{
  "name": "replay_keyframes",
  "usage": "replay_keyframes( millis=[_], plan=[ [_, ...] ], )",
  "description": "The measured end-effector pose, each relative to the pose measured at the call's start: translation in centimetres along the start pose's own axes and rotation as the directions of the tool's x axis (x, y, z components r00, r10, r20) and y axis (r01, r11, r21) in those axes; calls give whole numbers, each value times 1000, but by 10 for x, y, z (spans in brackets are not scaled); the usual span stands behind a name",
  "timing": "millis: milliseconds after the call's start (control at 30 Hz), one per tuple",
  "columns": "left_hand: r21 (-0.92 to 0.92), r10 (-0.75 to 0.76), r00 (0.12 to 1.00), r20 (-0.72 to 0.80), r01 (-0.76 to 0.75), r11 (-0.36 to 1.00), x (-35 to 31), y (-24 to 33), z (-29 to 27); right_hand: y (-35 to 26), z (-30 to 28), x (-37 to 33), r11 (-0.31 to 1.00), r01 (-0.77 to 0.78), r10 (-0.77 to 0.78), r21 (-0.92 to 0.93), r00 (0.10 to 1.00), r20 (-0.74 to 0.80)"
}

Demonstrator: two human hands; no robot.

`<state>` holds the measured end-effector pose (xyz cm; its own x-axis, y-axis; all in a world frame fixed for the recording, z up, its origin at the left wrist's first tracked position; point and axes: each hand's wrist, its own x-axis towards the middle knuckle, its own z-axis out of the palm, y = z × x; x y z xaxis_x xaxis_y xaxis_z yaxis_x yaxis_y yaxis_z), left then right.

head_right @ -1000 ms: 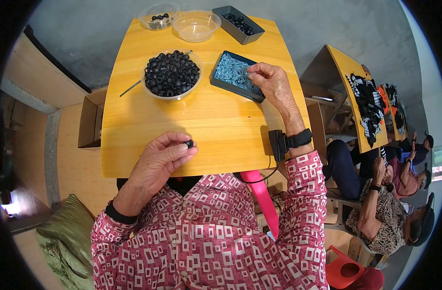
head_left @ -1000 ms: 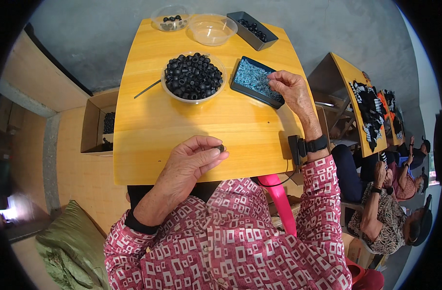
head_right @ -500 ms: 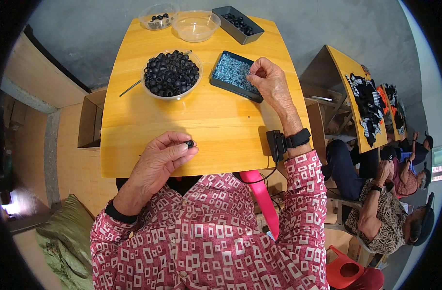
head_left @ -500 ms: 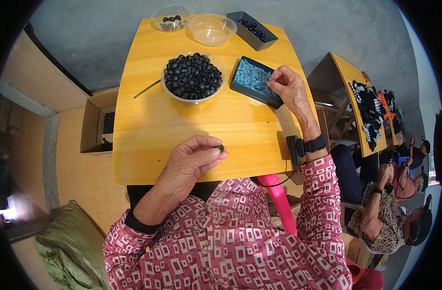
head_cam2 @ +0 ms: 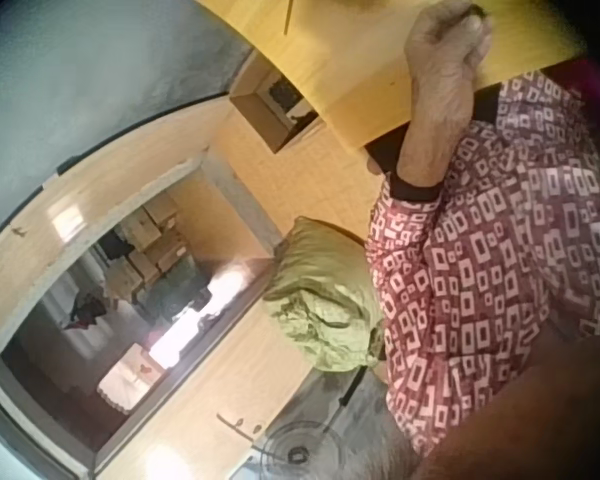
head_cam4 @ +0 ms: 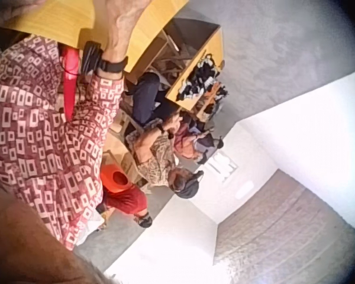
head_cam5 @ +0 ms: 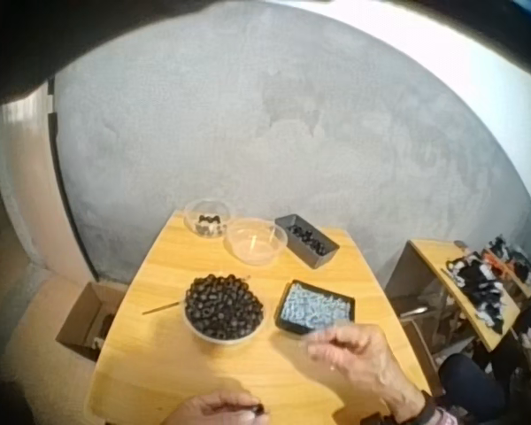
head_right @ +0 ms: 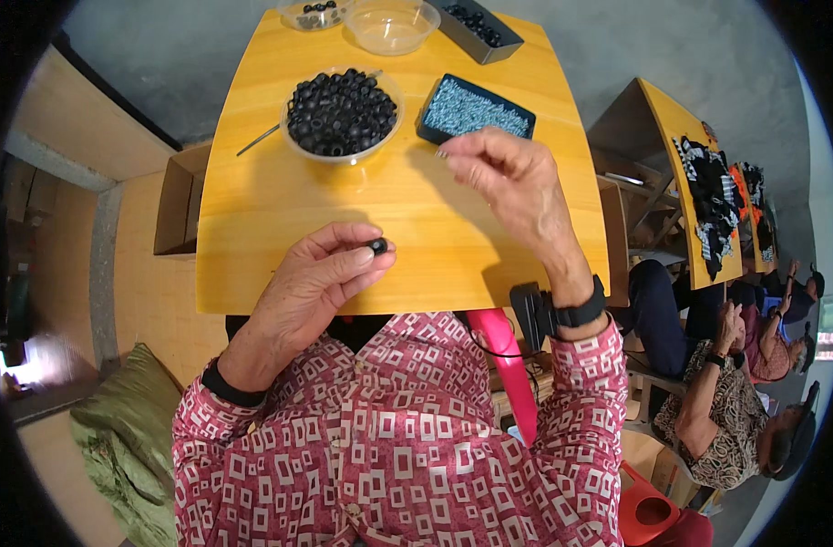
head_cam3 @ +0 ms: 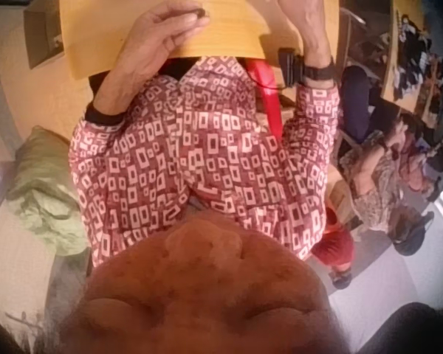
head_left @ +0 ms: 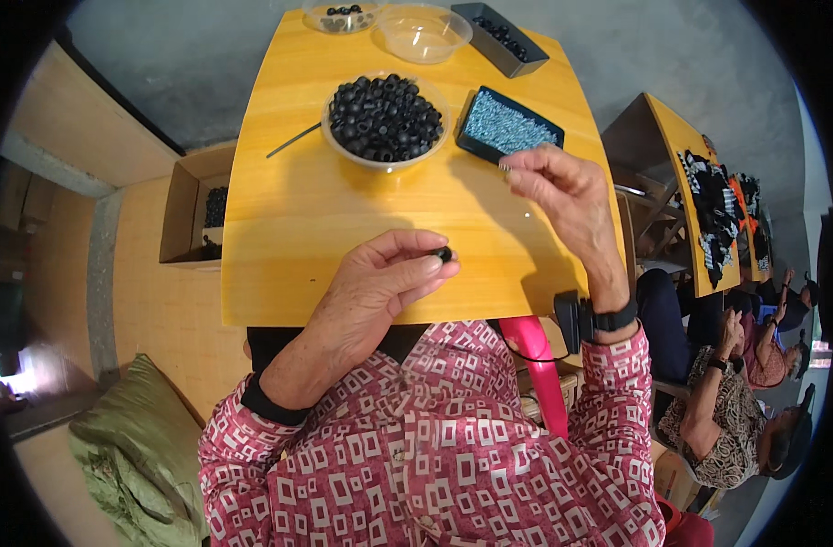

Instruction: The person assembles small black plastic buckle components by hand.

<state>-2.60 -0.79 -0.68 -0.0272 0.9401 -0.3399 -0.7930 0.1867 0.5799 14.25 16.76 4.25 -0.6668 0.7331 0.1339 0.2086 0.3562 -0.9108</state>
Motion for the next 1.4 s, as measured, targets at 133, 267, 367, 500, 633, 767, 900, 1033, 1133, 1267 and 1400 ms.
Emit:
replay_keyframes(
  millis=[133,267,367,500,633,767,900,1033,1133,1267,1400],
  plan=[
    [-45,7,1000,4,-7,999,-2,-1,2,-27,21,-33,974,180,-159,-135,976,152],
    [-57,-10,1000,29,12,998,-5,-5,3,-33,33,-48,947,296,-265,-125,940,214],
    [-76,22,997,74,-16,997,-8,-7,3,-34,40,-54,940,314,-286,-134,939,192],
    [-37,40,996,77,-37,999,-11,-6,4,-37,44,-57,931,313,-289,-188,946,146],
    [-25,62,994,87,-60,998,-12,-7,5,-38,43,-58,936,301,-277,-183,950,147],
    [-4,92,992,86,-92,996,-11,-9,5,-38,42,-56,932,316,-294,-175,945,143],
    [173,252,966,57,-258,951,-9,-13,5,-39,42,-59,936,307,-289,-173,950,121],
    [148,216,976,38,-219,964,-11,-9,5,-39,41,-60,939,305,-291,-157,951,104],
    [11,103,994,39,-103,995,-12,-9,5,-38,41,-60,936,320,-301,-146,944,134],
    [58,114,993,28,-116,992,-12,-11,4,-36,46,-63,939,311,-290,-147,946,148],
    [62,138,990,13,-138,988,-12,-10,5,-36,48,-62,934,316,-295,-165,945,141]
  ],
)
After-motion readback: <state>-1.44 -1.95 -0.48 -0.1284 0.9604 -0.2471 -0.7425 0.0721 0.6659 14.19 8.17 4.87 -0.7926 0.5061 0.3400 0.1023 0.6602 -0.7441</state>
